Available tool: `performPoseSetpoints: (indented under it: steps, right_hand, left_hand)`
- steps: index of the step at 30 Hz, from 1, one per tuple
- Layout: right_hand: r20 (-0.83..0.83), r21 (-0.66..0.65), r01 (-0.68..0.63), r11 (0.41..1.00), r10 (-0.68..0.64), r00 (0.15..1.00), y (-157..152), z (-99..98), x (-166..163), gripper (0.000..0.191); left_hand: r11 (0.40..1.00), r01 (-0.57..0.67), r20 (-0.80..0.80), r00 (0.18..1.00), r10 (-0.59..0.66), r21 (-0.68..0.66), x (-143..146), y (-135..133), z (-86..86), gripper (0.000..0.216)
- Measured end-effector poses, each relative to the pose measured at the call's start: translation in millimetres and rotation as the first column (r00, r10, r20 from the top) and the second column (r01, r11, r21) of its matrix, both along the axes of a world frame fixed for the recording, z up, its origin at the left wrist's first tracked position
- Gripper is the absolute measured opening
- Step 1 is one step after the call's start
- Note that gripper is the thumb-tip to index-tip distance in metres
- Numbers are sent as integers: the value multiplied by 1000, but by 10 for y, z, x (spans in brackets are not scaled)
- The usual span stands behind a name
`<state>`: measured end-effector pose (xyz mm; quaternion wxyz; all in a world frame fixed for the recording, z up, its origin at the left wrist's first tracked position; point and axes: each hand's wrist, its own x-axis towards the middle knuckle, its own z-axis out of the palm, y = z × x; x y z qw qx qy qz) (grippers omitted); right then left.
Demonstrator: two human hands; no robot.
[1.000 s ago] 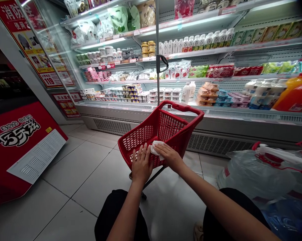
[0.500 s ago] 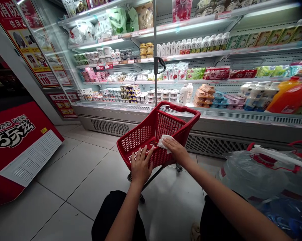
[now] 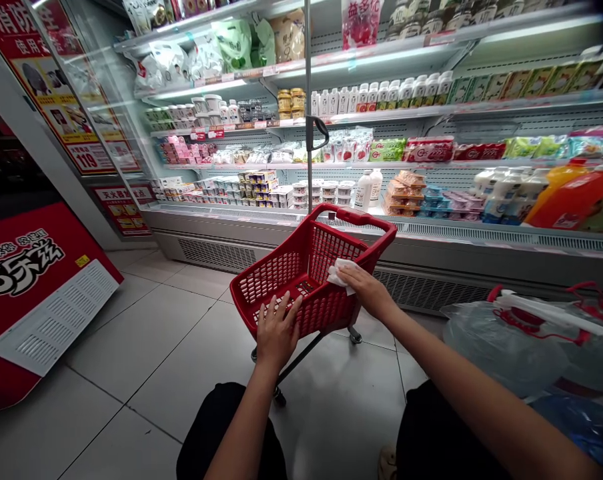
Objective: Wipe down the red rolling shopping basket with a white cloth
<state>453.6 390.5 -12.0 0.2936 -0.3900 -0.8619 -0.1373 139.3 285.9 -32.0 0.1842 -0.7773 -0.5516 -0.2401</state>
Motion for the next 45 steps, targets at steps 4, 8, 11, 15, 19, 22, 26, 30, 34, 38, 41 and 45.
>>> performPoseSetpoints:
  steps: [4, 8, 11, 15, 19, 22, 26, 30, 34, 38, 41, 45]
  right_hand:
    - [16, -5, 42, 999, -42, 999, 93, 173, 282, 63]
    - [-86, 16, 196, 981, -194, 977, 193, 243, 461, 64]
    - [-102, 16, 150, 989, -148, 984, 97, 104, 215, 61]
    - [-21, -25, -7, 1000, 7, 1000, -76, -35, -91, 59]
    - [-6, -35, 8, 999, -8, 1000, -11, 95, 162, 62]
    - [-83, -17, 110, 994, -111, 990, 69, 165, 321, 62]
    - [-125, -24, 73, 997, -76, 989, -76, -6, -120, 60]
    - [-57, -37, -98, 995, 96, 994, -356, -207, -754, 61]
    - [30, -54, -170, 984, 171, 985, -344, -112, -674, 63]
    - [-6, -9, 9, 1000, -9, 1000, -69, 141, -86, 57]
    - [-37, 8, 88, 996, -87, 995, 44, 238, 142, 53]
    - [-61, 14, 71, 997, -70, 996, -85, 141, -145, 50]
  left_hand:
    - [1000, 6, -4, 1000, -6, 9, -44, 3, -4, 68]
    - [1000, -3, 4, 1000, 3, 7, -11, 1, -2, 66]
    - [1000, -25, 12, 1000, 25, 7, 25, -2, 3, 65]
    - [999, -32, 9, 999, 32, 9, 12, -11, 13, 65]
    - [1000, -16, -6, 1000, 16, 9, -31, -24, 9, 67]
    - [999, -19, 4, 1000, 19, 29, 13, -22, -3, 68]
    - [998, 40, 9, 999, -40, 49, 223, 30, -30, 68]
    - [997, 47, 50, 997, -51, 68, 395, 116, -96, 68]
    - [998, 31, 52, 998, -33, 52, 343, 156, -141, 66]
    - [998, 49, 96, 994, -52, 27, 229, 143, -119, 62]
    - [998, 52, 124, 991, -56, 36, 186, 131, -91, 58]
    - [998, -11, 170, 985, -1, 67, 193, 122, -62, 48]
